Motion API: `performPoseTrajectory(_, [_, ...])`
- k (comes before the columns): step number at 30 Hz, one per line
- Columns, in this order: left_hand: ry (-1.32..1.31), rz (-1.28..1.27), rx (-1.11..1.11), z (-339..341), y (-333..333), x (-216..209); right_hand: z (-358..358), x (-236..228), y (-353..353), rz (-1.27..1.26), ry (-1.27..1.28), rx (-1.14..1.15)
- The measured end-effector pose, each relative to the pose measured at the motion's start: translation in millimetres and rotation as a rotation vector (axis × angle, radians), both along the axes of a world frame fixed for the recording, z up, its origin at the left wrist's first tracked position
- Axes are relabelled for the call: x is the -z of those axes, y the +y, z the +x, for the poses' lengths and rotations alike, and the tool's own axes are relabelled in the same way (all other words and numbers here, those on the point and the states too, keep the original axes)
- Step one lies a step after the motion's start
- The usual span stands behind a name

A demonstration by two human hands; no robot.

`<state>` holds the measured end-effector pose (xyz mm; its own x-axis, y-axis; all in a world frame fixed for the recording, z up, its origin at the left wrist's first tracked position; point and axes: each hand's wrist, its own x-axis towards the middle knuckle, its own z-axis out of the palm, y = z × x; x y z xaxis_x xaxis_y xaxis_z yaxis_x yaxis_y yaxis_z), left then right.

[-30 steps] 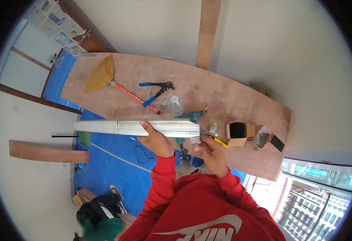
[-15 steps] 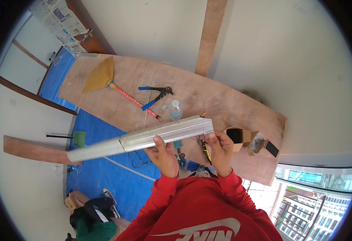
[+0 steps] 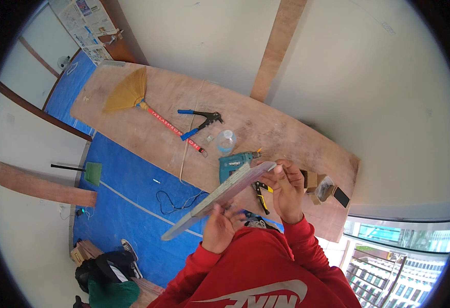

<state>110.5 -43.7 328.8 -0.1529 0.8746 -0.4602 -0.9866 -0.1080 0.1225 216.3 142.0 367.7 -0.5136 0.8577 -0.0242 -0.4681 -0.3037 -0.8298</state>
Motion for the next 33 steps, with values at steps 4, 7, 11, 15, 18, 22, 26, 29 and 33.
performPoseTrajectory(4, [1.463, -0.254, 0.283, -17, -26, -49, -9, -15, -8, 0.137, -0.101, -0.085])
performPoseTrajectory(7, [1.863, -0.361, -0.407, -25, -5, -59, -16, -30, -18, 0.134, -0.164, -0.107])
performPoseTrajectory(11, [1.451, -0.218, -0.257, -36, 31, -28, -17, -43, -25, 0.291, -0.258, -0.117])
performPoseTrajectory(15, [1.431, -0.271, -0.206, -35, 30, -6, -12, -37, -19, 0.333, -0.363, -0.087])
performPoseTrajectory(18, [1.116, -0.277, -0.155, -27, 33, -5, -17, -26, -14, 0.150, -0.298, -0.117])
performPoseTrajectory(22, [1.047, -0.318, -0.082, -24, 36, -14, -20, -32, 0, 0.172, -0.320, -0.206])
performPoseTrajectory(26, [1.456, -0.372, 0.098, -41, 28, -22, 2, -62, 36, 0.948, -0.646, -0.399])
performPoseTrajectory(29, [1.662, -0.399, 0.156, -46, 26, -30, 9, -75, 50, 1.048, -0.727, -0.616])
performPoseTrajectory(33, [1.573, -0.404, 0.217, -45, 26, -43, 6, -80, 43, 1.083, -0.679, -0.514])
